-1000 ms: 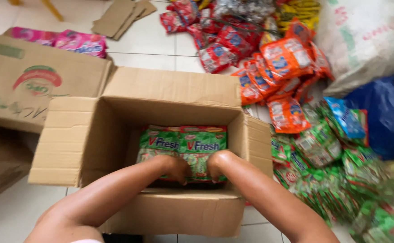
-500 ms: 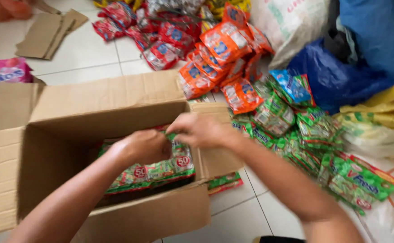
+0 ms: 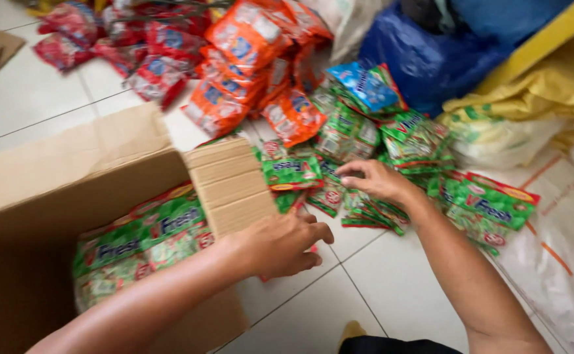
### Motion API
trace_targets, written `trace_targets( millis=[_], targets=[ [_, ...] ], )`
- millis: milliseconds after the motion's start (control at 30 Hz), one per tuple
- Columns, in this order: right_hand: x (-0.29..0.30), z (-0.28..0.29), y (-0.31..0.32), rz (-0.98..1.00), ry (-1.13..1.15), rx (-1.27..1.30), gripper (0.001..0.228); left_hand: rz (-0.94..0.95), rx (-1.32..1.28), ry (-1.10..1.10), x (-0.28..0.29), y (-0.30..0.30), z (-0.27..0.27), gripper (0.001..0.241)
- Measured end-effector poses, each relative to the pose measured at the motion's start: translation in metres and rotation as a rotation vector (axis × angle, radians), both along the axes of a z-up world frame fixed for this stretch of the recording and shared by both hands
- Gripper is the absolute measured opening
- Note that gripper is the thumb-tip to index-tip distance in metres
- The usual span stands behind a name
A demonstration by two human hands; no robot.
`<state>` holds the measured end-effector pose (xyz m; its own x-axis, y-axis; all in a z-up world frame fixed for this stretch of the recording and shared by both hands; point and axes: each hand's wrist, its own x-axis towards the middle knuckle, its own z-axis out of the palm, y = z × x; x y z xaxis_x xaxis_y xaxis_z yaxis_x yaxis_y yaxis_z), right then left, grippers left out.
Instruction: Packing individual packets of candy from the floor into a cardboard box.
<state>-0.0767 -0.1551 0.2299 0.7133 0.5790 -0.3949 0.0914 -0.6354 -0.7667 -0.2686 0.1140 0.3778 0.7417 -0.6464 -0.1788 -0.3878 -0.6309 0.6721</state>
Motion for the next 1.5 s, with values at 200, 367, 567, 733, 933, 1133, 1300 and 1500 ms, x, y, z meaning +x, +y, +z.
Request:
trace_targets(
  millis=[200, 367, 567, 733, 933, 1133, 1300, 1500],
  targets=[
    [0.036, -0.085, -0.146, -0.253, 0.019, 0.142, 0.039, -0.006, 0.037, 0.211, 0.084, -0.084, -0.106, 0.067],
    [0.041, -0.158, -0.230, -0.716, 0.075, 0.013, 0.027, 0.215, -0.040, 0.166, 0.142, -0.139, -0.198, 0.069],
    [0.043, -0.166, -0.253, -1.027, -0.157, 0.140, 0.019, 0.428, -0.098, 0.229, 0.171, -0.192, -0.241, 0.071],
    [0.065, -0.150, -0.245, -1.003, -0.734, 0.119, 0.017, 0.513, -0.235, 0.210, 0.198, -0.226, -0.262, 0.069],
    [0.074, -0.152, -0.198, -1.010, -0.638, 0.296, 0.013, 0.520, -0.290, -0.225, 0.265, -0.248, -0.328, 0.060],
    [0.076, -0.140, -0.154, -1.004, -0.087, 0.584, 0.011, 0.759, -0.184, -0.075, 0.327, -0.246, -0.338, 0.044],
    [0.142, -0.132, -0.215, -0.971, -0.742, 0.419, 0.014, 0.812, -0.681, 0.805, 0.324, -0.296, -0.325, 0.032],
    [0.225, -0.152, -0.249, -0.716, -0.964, 0.034, 0.036, 0.962, -0.786, 0.915, 0.332, -0.352, -0.330, 0.035]
  ],
)
